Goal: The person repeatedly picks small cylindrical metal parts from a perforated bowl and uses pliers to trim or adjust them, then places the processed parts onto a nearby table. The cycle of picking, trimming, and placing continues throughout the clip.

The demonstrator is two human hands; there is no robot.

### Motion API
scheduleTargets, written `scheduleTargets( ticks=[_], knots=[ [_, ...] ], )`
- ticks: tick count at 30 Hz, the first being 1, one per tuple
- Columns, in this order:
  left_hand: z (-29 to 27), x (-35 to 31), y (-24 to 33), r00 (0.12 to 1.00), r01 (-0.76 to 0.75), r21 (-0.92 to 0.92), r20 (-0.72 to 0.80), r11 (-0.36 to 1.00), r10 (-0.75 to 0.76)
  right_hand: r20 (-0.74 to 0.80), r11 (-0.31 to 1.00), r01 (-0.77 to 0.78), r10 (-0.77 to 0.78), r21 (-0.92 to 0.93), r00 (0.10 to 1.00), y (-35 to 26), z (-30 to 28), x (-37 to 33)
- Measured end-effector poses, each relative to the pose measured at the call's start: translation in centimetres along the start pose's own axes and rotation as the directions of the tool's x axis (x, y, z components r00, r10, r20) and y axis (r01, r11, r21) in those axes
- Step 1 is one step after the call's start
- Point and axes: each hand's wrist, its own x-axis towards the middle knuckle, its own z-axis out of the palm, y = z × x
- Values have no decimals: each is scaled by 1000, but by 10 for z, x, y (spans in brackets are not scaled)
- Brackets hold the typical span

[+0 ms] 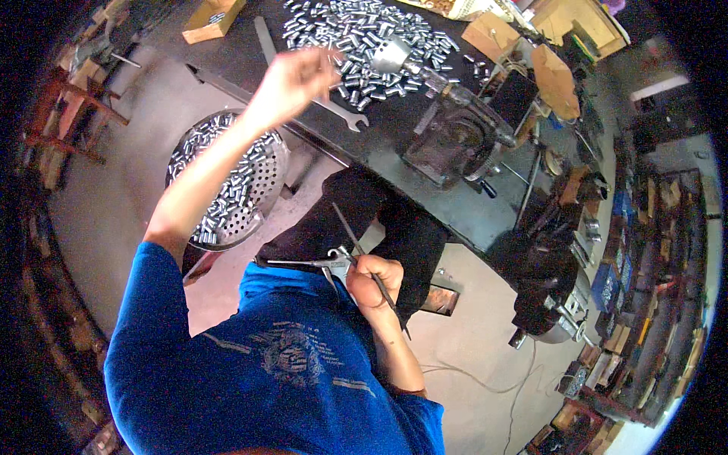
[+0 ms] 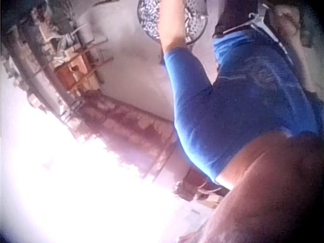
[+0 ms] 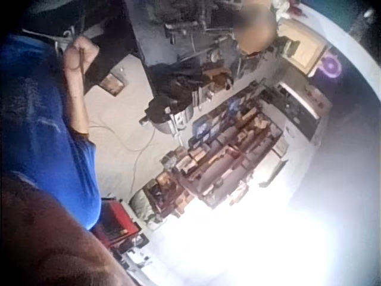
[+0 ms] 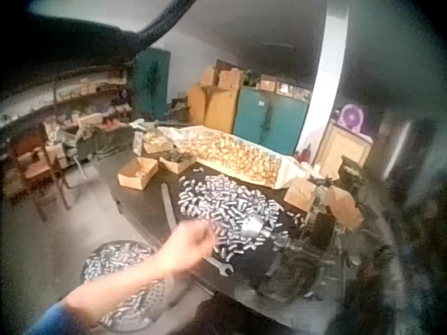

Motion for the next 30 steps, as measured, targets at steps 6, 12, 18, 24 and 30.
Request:
scheduleTargets(
  ticks=[6, 12, 18, 24, 30],
  knots=[
    [38, -148, 15, 787, 570, -442, 537, 692, -305, 29, 999, -31, 31, 11, 999, 11, 11, 5],
    [63, -180, 22, 876, 467, -535, 385, 704, -289, 73, 988, -84, 75, 126, 995, 11, 26, 8],
    [48, -184, 10, 941, 241, -397, 320, 885, -113, 142, 952, -150, 115, 268, 983, 16, 24, 7],
    [-6, -229, -110, 935, 229, 584, 90, 779, -342, 99, 961, -115, 93, 252, 991, 19, 18, 2],
    [-35, -264, -187, 815, 385, 789, -47, 479, -578, 139, 971, -131, 105, 199, 985, 28, 15, -2]
  ],
)
